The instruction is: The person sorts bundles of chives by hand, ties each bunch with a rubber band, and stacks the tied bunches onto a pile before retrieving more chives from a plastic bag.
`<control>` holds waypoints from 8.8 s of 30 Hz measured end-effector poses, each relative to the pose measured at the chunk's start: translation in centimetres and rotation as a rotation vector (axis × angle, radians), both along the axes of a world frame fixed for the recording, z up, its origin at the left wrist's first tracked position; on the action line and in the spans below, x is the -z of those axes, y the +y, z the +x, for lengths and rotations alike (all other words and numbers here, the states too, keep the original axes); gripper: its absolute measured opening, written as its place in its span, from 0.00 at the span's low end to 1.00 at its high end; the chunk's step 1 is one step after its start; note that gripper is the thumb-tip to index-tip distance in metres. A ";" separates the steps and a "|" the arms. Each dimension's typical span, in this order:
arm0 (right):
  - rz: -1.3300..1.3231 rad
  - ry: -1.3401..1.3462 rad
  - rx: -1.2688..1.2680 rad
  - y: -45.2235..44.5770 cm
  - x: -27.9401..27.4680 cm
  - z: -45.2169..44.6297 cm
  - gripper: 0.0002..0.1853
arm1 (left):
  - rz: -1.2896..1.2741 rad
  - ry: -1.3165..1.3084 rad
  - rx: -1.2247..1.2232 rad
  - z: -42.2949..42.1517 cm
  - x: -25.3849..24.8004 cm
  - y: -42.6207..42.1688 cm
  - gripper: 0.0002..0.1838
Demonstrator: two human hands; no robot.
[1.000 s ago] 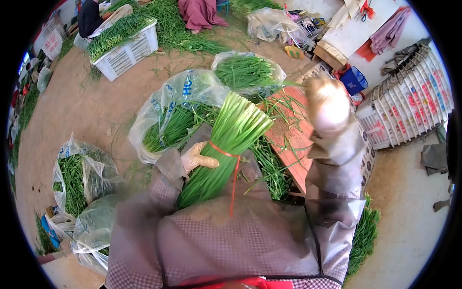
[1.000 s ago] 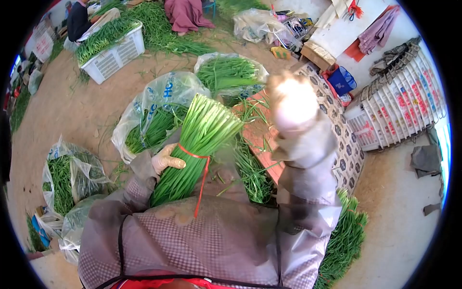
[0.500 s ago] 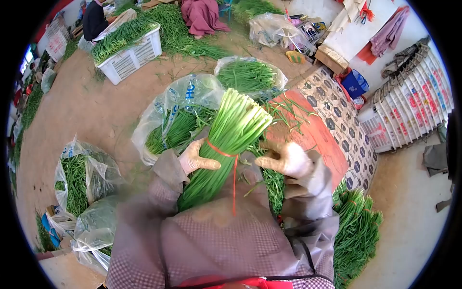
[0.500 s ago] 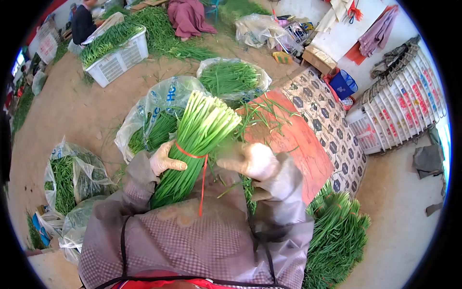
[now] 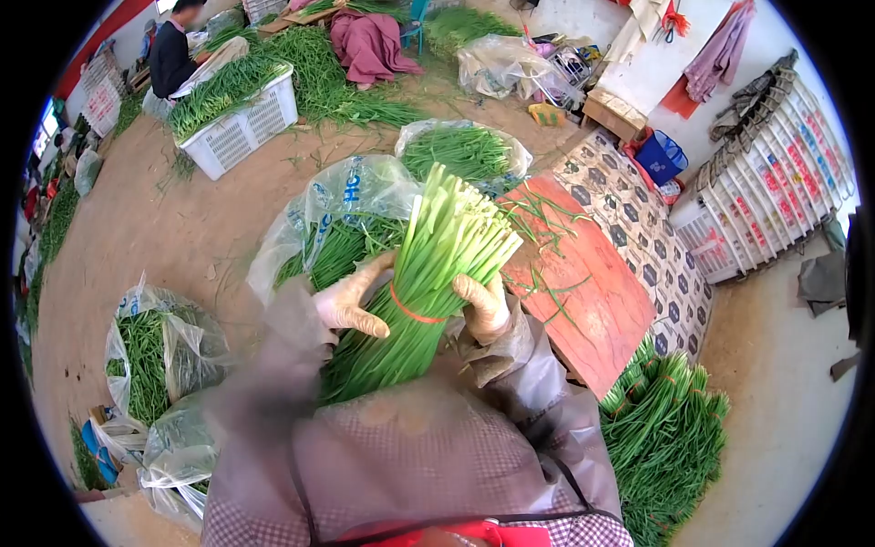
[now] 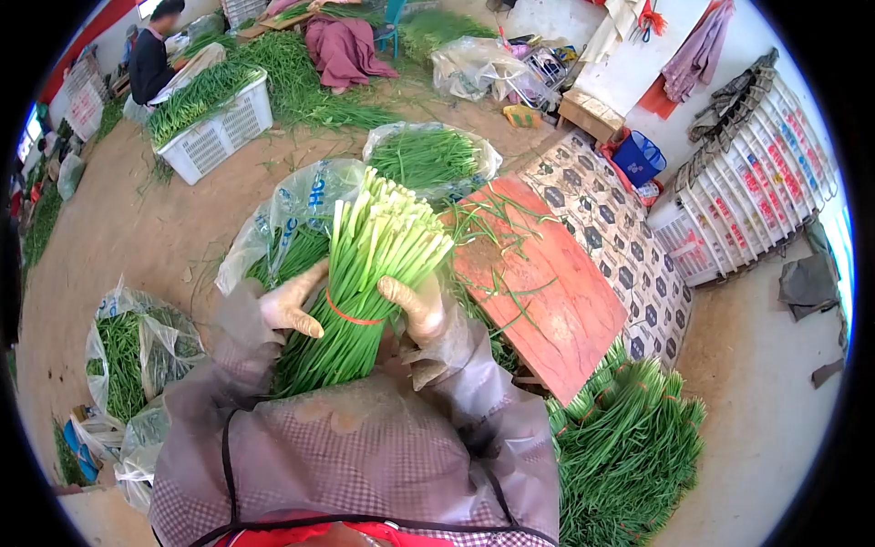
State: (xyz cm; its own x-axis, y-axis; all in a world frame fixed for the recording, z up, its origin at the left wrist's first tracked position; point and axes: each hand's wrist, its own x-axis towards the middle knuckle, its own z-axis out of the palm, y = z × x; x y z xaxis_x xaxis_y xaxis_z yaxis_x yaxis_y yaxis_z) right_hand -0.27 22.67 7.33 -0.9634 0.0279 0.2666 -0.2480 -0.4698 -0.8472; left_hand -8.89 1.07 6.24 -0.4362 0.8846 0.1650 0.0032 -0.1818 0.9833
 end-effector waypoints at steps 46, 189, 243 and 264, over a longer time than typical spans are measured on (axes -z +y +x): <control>1.620 0.603 0.347 6.1 -11.7 -0.7 0.06 | -0.108 -0.305 -0.028 3.0 1.7 3.0 0.42; 1.070 0.298 0.688 7.1 -4.5 -2.6 0.21 | 0.173 -1.063 -0.292 0.9 6.4 3.1 0.27; 2.094 -0.059 0.510 11.4 -1.8 -15.9 0.16 | 0.327 -1.146 -0.108 0.0 11.1 3.4 0.33; 1.305 0.456 0.568 8.0 -4.6 -13.9 0.09 | 0.319 -1.153 -0.134 0.0 11.5 2.9 0.33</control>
State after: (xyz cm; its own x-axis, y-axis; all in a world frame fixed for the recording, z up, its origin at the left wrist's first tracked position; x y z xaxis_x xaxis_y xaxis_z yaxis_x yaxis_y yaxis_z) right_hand -14.21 30.62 11.93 -0.7351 -0.1283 0.6657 -0.4853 0.7852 -0.3845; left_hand -8.87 3.93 -5.27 -0.5564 0.8113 -0.1793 -0.8106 -0.4827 0.3315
